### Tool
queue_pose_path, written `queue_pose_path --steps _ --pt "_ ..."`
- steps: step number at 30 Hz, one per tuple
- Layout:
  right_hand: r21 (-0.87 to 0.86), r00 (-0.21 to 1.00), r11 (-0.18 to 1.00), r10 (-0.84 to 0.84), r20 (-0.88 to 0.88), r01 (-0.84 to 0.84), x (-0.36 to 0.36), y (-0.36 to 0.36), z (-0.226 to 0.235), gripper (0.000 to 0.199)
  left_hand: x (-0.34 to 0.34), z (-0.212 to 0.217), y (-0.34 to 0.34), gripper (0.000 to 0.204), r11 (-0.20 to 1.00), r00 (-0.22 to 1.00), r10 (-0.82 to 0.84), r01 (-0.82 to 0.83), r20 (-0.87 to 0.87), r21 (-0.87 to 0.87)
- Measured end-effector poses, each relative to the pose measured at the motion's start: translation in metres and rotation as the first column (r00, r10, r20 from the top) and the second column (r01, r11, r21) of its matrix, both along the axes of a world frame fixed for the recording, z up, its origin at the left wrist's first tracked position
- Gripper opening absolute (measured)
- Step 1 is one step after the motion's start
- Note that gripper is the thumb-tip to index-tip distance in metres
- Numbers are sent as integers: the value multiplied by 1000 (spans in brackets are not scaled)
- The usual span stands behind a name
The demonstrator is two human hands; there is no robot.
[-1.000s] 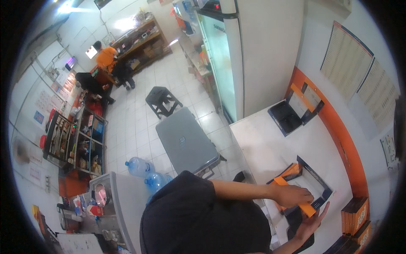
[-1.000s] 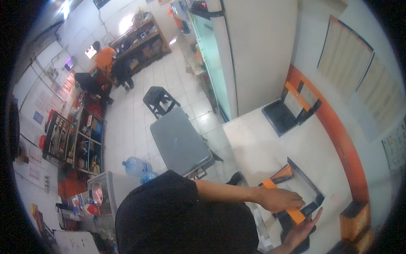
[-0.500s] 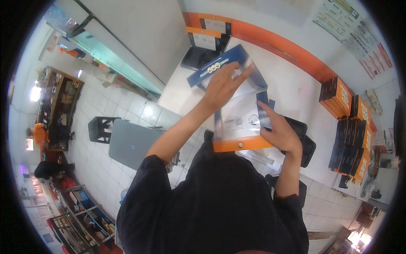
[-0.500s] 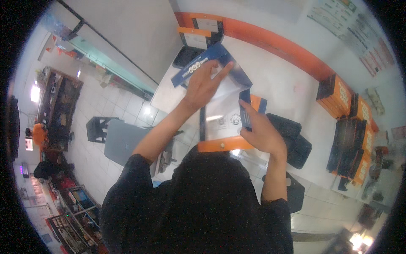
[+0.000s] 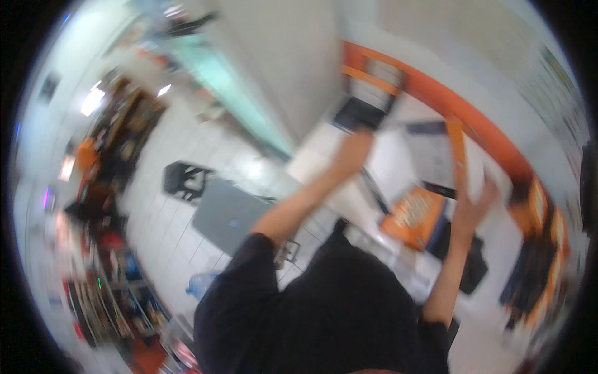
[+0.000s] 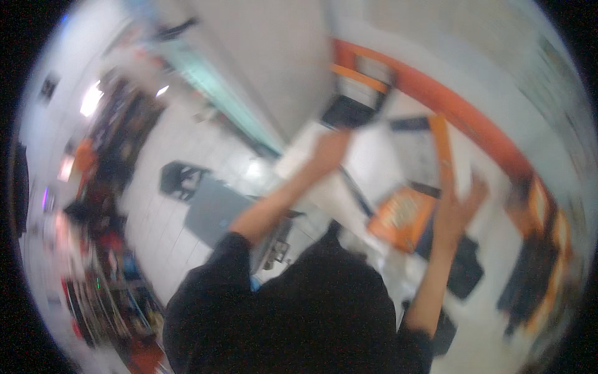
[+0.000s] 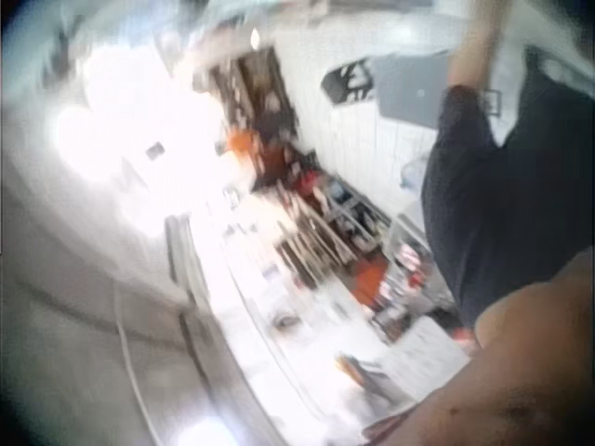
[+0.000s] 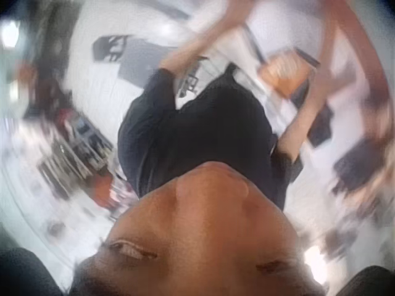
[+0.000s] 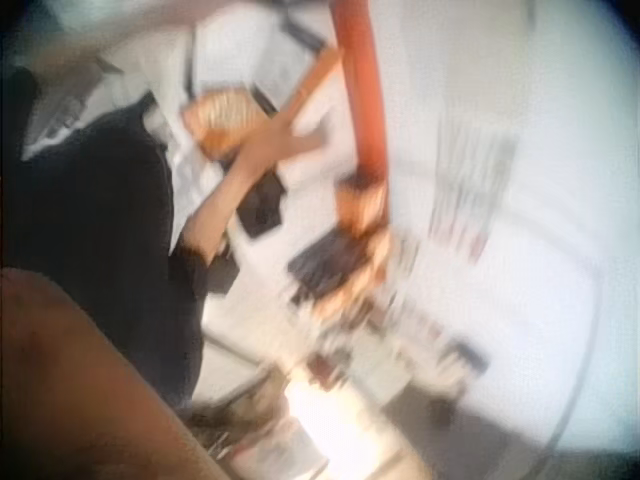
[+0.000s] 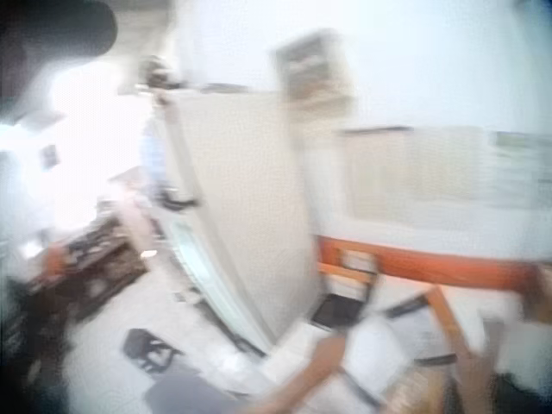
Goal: The person assembles orange and blue branded food boxes by inserting black plastic trays into the cardboard shells. They repeatedly pick up trays, place them into the boxes, and stack the completed units on a white counter in a commercial kitchen environment.
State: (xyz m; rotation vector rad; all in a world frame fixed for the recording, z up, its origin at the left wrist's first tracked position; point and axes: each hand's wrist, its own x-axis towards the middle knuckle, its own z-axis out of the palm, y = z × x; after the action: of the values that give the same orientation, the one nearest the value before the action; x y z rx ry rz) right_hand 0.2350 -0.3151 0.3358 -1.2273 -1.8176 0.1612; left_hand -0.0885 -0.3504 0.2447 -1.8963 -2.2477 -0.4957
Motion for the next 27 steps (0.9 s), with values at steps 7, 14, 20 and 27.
queue_pose_path --steps 7,14,20,27 --pt "-243 988 960 151 24 -141 -46 -75 -136 36 55 -26 -102 39 981 889 193 -172 414 -88" --pt "-493 800 655 578 -159 -572 -42 -13 -170 46 -43 -51 -133 54 998 730 61 -27 680 -61" --pt "-799 808 317 495 -320 -511 -45 -30 -183 59 -88 -100 -179 57 959 554 9 231 833 -164" --pt "-801 804 102 165 -571 -590 -60 -35 -161 59 -101 -64 -142 74 840 624 243 248 743 -483"
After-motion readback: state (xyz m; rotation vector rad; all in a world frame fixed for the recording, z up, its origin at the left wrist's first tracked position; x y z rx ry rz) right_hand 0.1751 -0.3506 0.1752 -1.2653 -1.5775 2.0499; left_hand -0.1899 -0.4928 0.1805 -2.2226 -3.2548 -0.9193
